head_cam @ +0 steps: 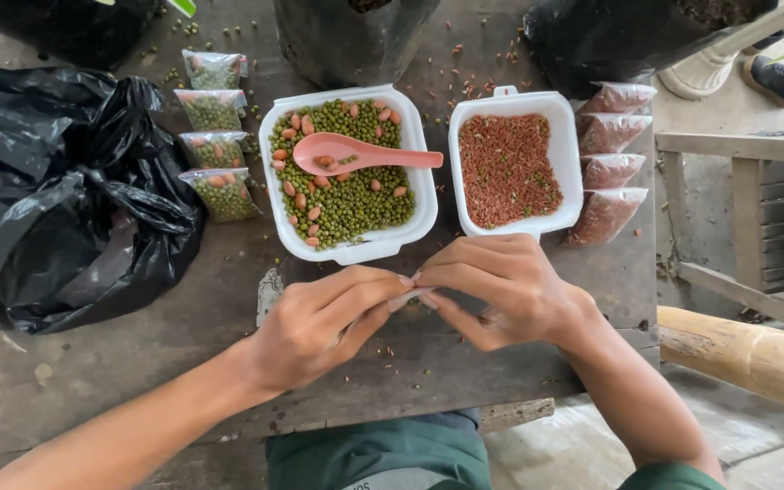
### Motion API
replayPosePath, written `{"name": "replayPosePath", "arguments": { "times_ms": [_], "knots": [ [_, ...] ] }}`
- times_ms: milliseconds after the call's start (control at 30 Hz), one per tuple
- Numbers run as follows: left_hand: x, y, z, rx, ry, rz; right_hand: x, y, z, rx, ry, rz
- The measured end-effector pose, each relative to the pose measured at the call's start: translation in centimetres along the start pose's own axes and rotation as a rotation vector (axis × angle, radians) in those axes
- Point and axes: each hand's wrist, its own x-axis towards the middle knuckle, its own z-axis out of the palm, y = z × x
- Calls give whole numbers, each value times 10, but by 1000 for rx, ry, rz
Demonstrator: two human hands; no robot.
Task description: Filling small plastic bags with different types of seeds using a spoon and sealing them manually.
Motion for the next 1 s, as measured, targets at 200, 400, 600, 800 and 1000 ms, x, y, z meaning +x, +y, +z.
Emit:
{"name": "replayPosePath", "arguments": {
  "times_ms": [200, 400, 600, 800, 1000],
  "knots": [
    [-1, -4, -1, 14, -13, -57, -11, 9, 14, -71, 60, -44],
    [-1, -2, -6, 18, -4, 1, -5, 5, 13, -34, 91, -43],
    [4, 0, -7, 55, -8, 17, 0, 3, 14, -53, 91, -36],
    [4, 5, -3, 43, 110, 27, -9, 6, 23, -62, 204, -86],
    [-4, 1, -16, 5, -113, 46, -9, 2, 10, -191, 56, -67]
  ]
}}
